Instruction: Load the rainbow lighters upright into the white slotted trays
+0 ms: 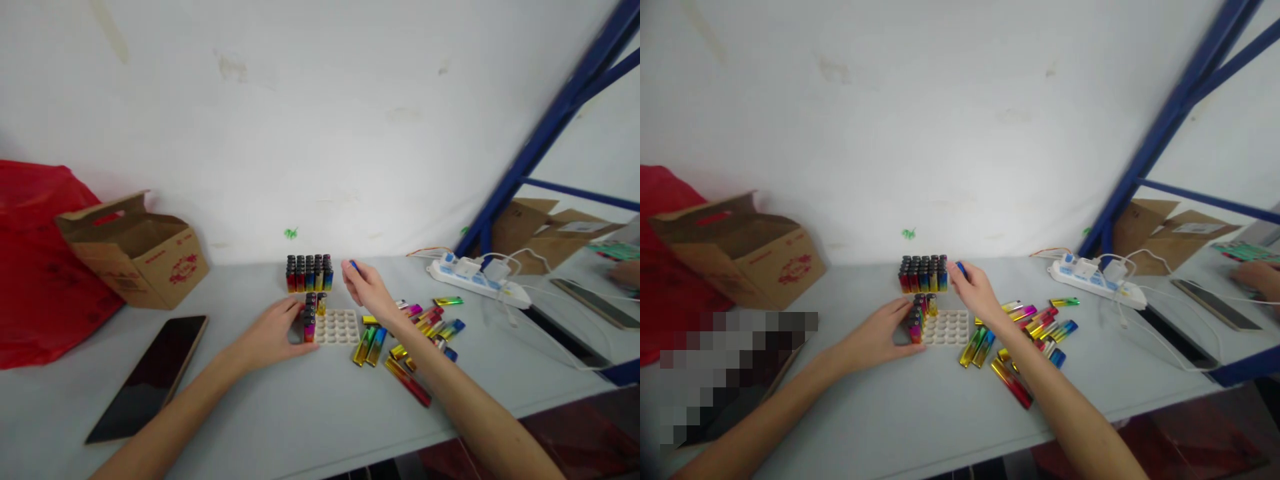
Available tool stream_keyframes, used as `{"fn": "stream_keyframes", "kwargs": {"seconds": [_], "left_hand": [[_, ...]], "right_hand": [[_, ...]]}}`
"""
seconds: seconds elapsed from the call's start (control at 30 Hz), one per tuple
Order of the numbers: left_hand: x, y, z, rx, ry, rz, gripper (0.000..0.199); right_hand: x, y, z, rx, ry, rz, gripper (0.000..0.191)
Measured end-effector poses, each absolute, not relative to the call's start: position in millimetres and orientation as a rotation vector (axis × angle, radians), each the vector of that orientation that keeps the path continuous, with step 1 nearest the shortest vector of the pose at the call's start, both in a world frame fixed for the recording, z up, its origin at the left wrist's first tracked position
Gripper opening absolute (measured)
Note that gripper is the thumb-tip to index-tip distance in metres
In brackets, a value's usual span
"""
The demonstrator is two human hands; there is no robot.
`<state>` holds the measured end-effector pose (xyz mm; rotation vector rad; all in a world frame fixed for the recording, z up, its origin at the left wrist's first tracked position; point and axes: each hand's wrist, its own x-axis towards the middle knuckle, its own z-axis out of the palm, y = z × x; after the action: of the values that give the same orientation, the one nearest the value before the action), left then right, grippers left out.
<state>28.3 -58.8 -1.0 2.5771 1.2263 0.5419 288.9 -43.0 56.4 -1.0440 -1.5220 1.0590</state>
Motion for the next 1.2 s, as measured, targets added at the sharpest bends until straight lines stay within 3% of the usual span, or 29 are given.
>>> {"fn": "stream_keyframes", "kwargs": {"seconds": [0.13, 0.63, 0.77, 0.87, 1.07, 1.2], "left_hand": [[28.2, -58.6, -1.8, 2.573, 1.219, 0.566, 0.065], [28.8, -61.5, 2.8, 2.551, 1.207, 0.535, 0.066], [28.3, -60.9, 0.7, 2.568, 1.232, 0.531, 0.068], [27.6, -59.9, -1.3, 2.579, 1.216, 0.538, 0.07], [27.5, -59.8, -1.0, 2.573, 1.185, 0.571, 0.066], [28.1, -59.2, -1.6, 2.586, 1.161, 0.575, 0.06]], "right_hand": [[283.2, -48.7, 37.8, -1.171, -1.657, 0.802, 0.068], [289.2, -66.4, 33.0, -1.131, -1.908, 0.622, 0.035], [298.8, -67.0, 33.6, -0.996, -2.173, 0.331, 0.043], [300.8, -67.4, 27.9, -1.034, -2.229, 0.335, 0.048], [296.1, -63.9, 17.0, -1.099, -2.286, 0.425, 0.043], [289.9, -64.6, 23.5, -1.188, -2.443, 0.241, 0.04]]}}
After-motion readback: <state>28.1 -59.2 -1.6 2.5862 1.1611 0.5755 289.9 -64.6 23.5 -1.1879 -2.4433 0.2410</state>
